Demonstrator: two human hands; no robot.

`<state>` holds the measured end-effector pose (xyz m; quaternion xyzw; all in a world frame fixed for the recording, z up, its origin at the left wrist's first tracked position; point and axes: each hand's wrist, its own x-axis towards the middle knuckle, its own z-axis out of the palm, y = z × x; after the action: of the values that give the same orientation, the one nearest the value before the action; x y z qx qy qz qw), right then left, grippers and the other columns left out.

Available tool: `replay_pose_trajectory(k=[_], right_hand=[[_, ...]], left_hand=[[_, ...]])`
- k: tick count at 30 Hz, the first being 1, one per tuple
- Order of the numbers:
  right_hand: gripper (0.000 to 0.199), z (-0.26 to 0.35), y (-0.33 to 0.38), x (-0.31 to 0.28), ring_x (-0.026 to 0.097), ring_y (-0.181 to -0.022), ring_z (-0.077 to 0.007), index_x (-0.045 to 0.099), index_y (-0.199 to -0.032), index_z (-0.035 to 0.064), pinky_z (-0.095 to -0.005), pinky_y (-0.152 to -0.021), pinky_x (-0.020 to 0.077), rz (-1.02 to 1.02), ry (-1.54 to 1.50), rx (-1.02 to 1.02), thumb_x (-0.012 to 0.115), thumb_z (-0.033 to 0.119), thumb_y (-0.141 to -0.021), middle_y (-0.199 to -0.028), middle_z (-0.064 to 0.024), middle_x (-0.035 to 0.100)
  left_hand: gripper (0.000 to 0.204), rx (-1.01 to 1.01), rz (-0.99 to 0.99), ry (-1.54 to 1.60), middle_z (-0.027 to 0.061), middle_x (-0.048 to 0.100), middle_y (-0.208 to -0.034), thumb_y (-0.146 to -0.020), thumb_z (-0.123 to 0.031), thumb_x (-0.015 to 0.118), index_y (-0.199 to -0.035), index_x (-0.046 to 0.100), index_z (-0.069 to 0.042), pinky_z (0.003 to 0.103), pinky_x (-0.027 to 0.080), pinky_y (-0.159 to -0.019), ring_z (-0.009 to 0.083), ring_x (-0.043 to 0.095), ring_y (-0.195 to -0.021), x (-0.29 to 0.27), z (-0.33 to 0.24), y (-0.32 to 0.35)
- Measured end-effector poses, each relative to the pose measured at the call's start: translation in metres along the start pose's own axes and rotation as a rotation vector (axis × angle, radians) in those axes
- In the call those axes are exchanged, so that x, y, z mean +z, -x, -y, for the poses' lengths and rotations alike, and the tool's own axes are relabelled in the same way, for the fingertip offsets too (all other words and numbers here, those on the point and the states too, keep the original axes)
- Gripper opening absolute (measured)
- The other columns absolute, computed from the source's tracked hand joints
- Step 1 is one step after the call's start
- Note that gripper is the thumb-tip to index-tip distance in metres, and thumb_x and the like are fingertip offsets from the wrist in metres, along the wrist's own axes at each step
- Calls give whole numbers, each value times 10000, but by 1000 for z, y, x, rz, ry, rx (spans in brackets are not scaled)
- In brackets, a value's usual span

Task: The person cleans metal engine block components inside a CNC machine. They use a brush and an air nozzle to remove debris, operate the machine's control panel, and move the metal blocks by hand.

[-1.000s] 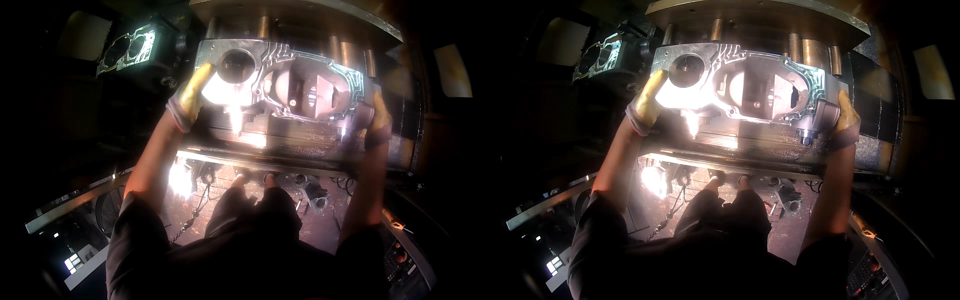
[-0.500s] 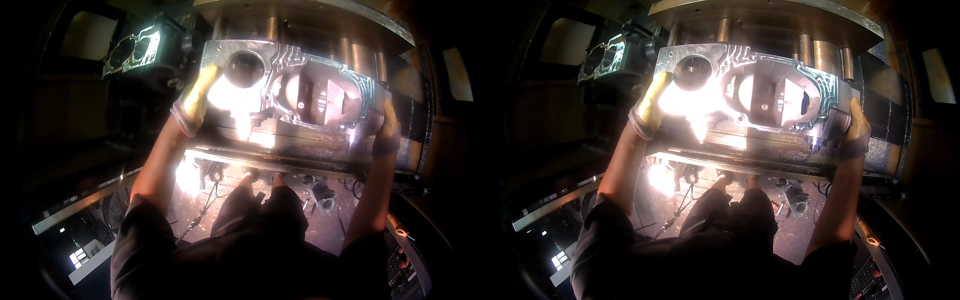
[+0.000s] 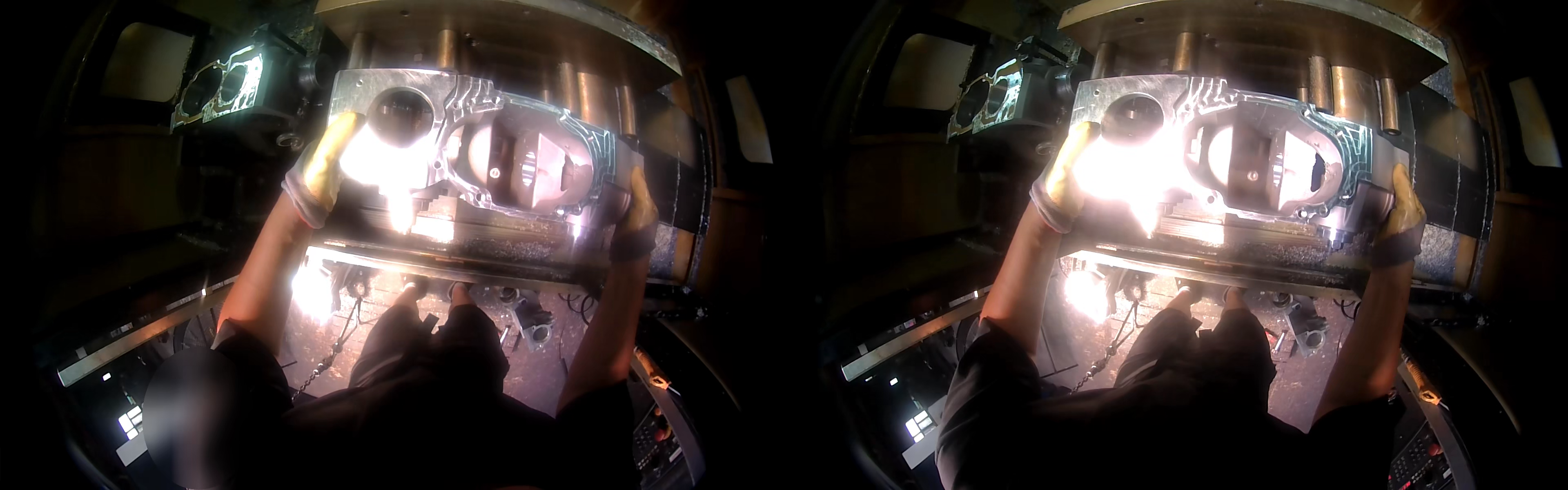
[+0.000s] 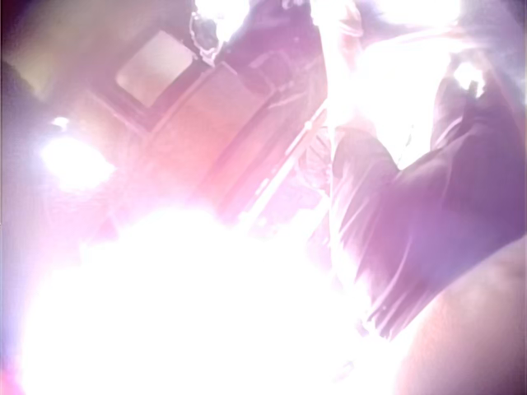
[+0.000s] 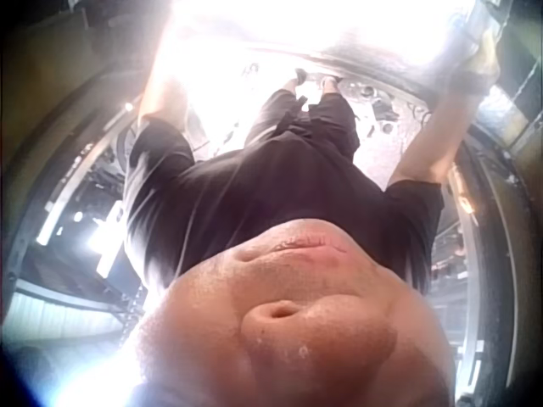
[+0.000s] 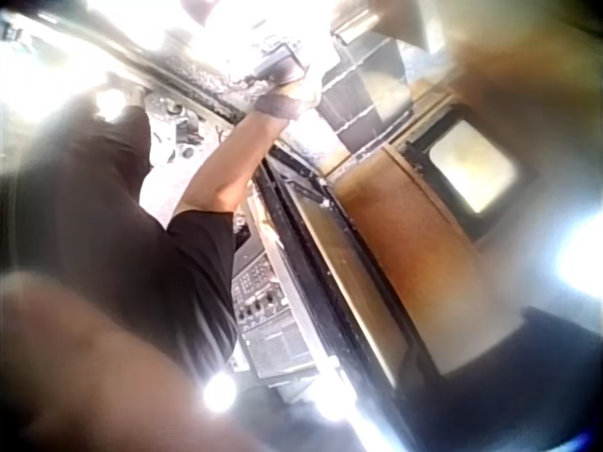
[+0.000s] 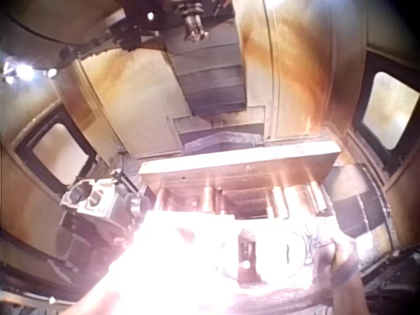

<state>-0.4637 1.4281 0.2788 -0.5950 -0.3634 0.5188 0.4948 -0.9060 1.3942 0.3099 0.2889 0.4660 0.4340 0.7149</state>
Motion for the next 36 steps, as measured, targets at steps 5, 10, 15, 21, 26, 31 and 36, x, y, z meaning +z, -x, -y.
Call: replay_pose_trajectory(k=[5,10,15,21,26,31,36], right_hand=[[371,-28,-18,-38,688,-931,-295,607,-1136,-80,-350,-796,550,36,778,-921,505,258,-1023,-1044,-213,684],[388,-42,-27,-47,693,-981,-379,637,-1170,-50,-398,-853,560,0,842,-974,491,280,-1026,-1051,-239,693],[336,-45,-22,-43,693,-1004,-346,646,-1184,-31,-396,-874,548,-34,692,-851,477,214,-1026,-1102,-253,684],[259,-39,-18,-45,668,-1079,-367,631,-1165,-15,-410,-911,544,-40,731,-797,487,133,-1008,-1144,-259,669],[324,-48,-25,-52,661,-1079,-385,598,-1216,-8,-411,-927,535,-13,913,-941,444,206,-1028,-1144,-257,664],[342,-62,-27,-62,659,-1066,-286,604,-1199,-59,-351,-934,520,51,440,-551,497,215,-1025,-1135,-203,672],[338,-64,-32,-60,674,-1042,-362,631,-1213,3,-406,-905,534,-8,497,-549,480,241,-1026,-1118,-251,672]], left_hand=[[603,51,126,-119,146,655,-1159,-975,-516,481,-1275,560,2,339,529,-837,210,639,-1006,40,-14,6],[582,281,176,-506,142,665,-1123,-975,-504,491,-1253,566,2,328,544,-809,201,650,-968,62,-17,15],[461,87,-34,-168,107,660,-1091,-987,-392,536,-1242,563,-10,302,532,-845,172,641,-971,72,-11,20],[564,-29,115,15,144,655,-1161,-962,-440,564,-1307,547,6,345,548,-886,215,651,-1029,74,-34,11],[531,-115,-45,96,143,682,-1105,-974,-425,543,-1267,580,16,337,574,-821,210,676,-952,90,-29,13],[376,142,73,-235,98,712,-975,-805,-194,752,-1107,669,15,279,579,-696,183,694,-818,93,-34,8],[364,536,221,-797,104,714,-939,-716,-90,776,-1052,692,19,279,583,-656,178,697,-779,73,-17,-7]])
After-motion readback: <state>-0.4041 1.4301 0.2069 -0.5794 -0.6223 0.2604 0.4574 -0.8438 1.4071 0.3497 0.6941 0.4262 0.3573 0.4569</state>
